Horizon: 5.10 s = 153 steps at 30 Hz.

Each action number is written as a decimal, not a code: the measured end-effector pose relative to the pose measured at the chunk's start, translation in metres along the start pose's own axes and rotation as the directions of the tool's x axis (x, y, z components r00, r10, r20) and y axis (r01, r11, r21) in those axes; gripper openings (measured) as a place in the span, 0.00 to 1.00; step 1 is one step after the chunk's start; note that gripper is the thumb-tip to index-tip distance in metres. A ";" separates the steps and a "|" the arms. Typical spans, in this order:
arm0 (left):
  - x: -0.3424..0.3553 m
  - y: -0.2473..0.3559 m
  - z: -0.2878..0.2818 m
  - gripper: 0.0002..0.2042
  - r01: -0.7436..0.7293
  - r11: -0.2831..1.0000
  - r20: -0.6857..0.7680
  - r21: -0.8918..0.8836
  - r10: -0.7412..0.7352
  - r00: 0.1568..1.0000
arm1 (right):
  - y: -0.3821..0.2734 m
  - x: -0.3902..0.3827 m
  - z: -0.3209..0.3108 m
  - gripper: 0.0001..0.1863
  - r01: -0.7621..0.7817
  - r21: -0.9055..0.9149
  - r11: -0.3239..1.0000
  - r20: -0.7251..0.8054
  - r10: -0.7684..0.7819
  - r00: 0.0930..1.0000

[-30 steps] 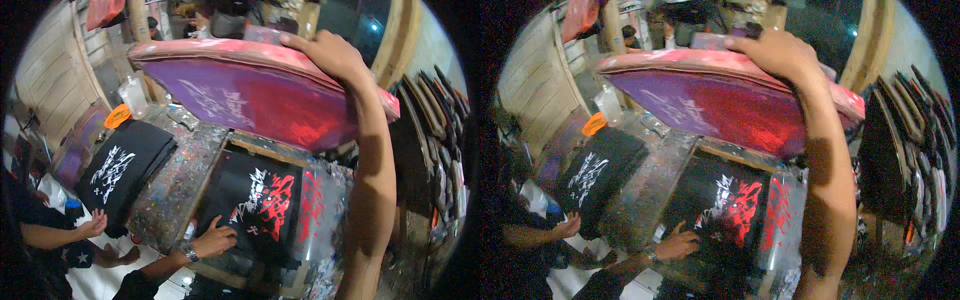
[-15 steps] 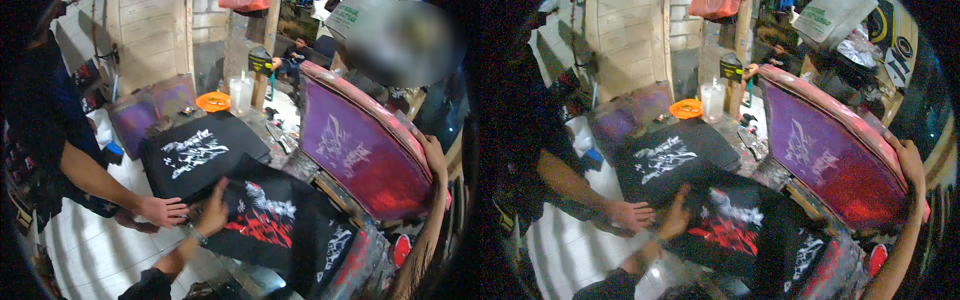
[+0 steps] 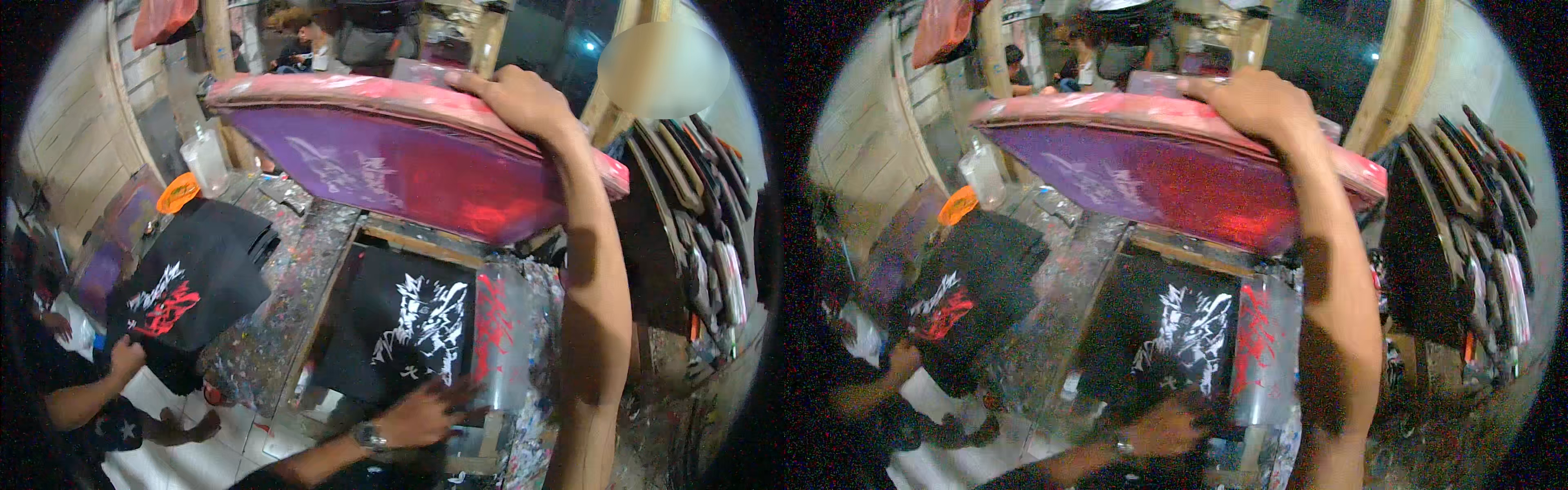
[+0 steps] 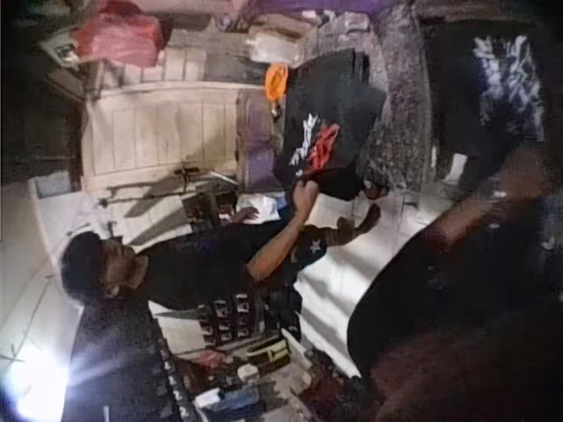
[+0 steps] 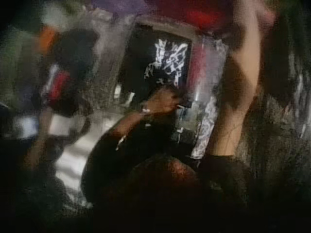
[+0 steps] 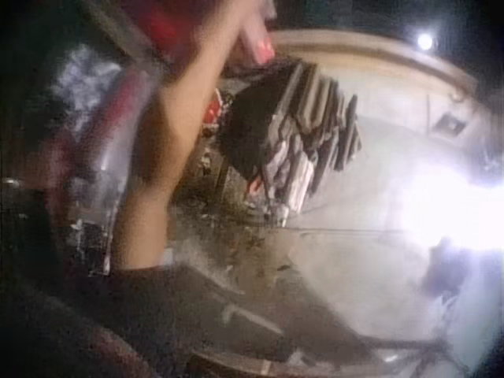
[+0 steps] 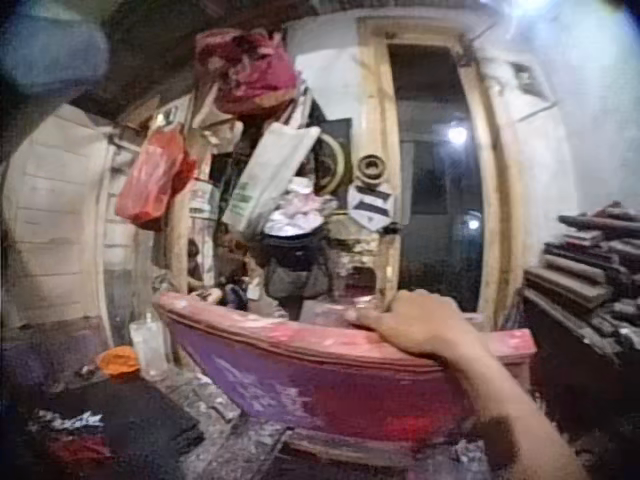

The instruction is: The person performs screen printing on black t-shirts by aligning a screen over a shirt, spreading red and purple ink with a squeegee, and lifting the screen to reveal the printed design. Another person assists by removing and stacking the printed shirts.

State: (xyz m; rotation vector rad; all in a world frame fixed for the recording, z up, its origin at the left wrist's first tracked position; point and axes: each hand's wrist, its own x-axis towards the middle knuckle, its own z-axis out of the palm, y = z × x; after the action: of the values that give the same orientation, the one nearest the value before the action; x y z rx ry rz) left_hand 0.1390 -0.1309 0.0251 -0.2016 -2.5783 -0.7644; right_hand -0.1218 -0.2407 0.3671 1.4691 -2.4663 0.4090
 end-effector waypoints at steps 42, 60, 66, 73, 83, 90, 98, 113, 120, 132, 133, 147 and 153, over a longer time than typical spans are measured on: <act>-0.088 -0.060 0.013 0.35 0.648 0.612 -0.065 0.452 -0.703 0.709 | 0.008 0.033 -0.007 0.25 0.320 -0.033 0.947 0.017 -0.320 0.947; -0.091 -0.063 0.014 0.39 0.624 0.613 -0.014 0.485 -0.707 0.707 | 0.014 0.050 -0.001 0.34 0.295 0.196 0.935 0.013 -0.303 0.953; -0.090 -0.064 0.016 0.40 0.616 0.615 -0.017 0.492 -0.701 0.713 | 0.017 0.062 -0.003 0.29 0.372 -0.036 0.927 0.025 -0.372 0.928; -0.086 -0.059 0.010 0.40 0.628 0.614 0.003 0.479 -0.716 0.698 | 0.012 0.042 -0.005 0.27 0.320 0.174 0.931 0.041 -0.331 0.943; -0.088 -0.062 0.011 0.40 0.628 0.614 0.011 0.478 -0.719 0.695 | 0.014 0.052 0.002 0.28 0.355 0.299 0.886 0.066 -0.390 0.918; -0.046 -0.036 0.001 0.50 0.744 0.548 -0.082 0.382 -0.782 0.618 | 0.010 0.044 0.002 0.31 0.405 0.018 0.914 -0.027 -0.405 0.914; 0.067 -0.017 -0.076 0.25 0.187 0.963 -0.620 -0.196 -0.269 0.737 | -0.020 -0.056 0.010 0.48 0.073 0.022 0.997 -0.127 -0.070 0.989; -0.185 -0.067 -0.065 0.26 0.458 0.735 -0.127 0.501 -0.461 0.878 | -0.044 -0.361 0.254 0.21 0.112 0.159 0.981 0.433 -0.172 0.885; -0.176 -0.067 -0.062 0.24 0.485 0.749 -0.068 0.452 -0.513 0.856 | 0.030 -0.247 0.363 0.14 0.303 -0.273 0.913 -0.115 -0.343 0.932; -0.184 -0.076 -0.059 0.26 0.505 0.741 -0.003 0.443 -0.562 0.827 | 0.090 -0.112 0.362 0.24 0.383 -0.082 0.920 0.008 -0.383 0.924; -0.186 -0.076 -0.056 0.27 0.486 0.740 -0.026 0.464 -0.537 0.843 | 0.098 -0.095 0.364 0.25 0.411 -0.099 0.906 -0.219 -0.423 0.879; -0.179 -0.075 -0.060 0.28 0.532 0.746 -0.051 0.401 -0.561 0.826 | -0.032 -0.312 0.303 0.20 -0.294 -0.180 0.939 0.014 0.301 0.953; -0.190 -0.079 -0.056 0.26 0.568 0.730 -0.067 0.381 -0.591 0.804 | 0.008 -0.189 0.327 0.25 -0.021 -0.034 0.999 0.261 0.029 0.965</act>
State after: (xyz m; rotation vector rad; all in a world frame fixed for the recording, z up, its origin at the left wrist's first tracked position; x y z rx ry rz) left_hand 0.3090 -0.2307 -0.0568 0.7588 -2.7989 -0.4175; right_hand -0.0612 -0.1997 -0.0037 1.5709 -2.6815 0.1893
